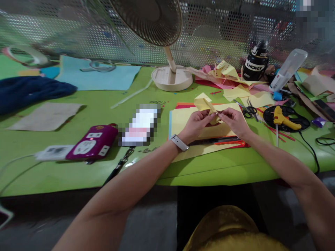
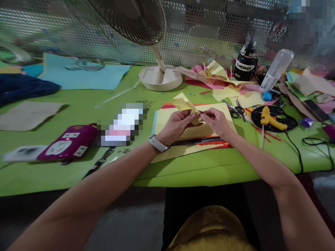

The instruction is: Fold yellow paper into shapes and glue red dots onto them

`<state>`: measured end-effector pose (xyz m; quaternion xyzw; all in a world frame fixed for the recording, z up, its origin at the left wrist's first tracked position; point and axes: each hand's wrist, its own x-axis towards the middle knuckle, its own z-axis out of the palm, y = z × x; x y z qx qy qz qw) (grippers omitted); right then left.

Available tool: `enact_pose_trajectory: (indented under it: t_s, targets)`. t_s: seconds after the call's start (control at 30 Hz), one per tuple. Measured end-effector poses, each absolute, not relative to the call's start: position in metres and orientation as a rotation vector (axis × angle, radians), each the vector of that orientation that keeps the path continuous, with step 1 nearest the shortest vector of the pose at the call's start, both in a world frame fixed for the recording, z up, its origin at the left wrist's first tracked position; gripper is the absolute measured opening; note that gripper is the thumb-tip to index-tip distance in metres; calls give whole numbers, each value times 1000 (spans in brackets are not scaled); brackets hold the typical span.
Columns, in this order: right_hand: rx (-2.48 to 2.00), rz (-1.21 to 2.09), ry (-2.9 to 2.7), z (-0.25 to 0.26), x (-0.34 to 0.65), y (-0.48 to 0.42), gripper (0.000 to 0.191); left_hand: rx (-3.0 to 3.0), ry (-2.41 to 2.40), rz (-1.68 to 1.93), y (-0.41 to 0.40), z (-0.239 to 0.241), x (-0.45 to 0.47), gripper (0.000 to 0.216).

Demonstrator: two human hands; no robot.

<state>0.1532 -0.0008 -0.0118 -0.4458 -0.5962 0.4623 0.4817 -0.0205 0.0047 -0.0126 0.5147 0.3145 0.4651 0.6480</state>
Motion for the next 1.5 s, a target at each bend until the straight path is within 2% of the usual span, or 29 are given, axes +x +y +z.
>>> enact_pose_trajectory:
  t_s: [0.67, 0.97, 1.23, 1.5]
  targets:
    - [-1101, 1114, -1472, -12, 153, -1, 41, 1191, 740, 1049, 4, -12, -20, 48]
    - [-1099, 1128, -1475, -12, 153, 0, 35, 1201, 781, 1048, 4, -11, -22, 47]
    - [-1127, 1148, -1486, -14, 156, 4, 40, 1148, 836, 1051, 13, -18, -24, 39]
    - [-1159, 1155, -1477, -5, 156, -2, 46, 1094, 772, 1095, 11, -14, -24, 41]
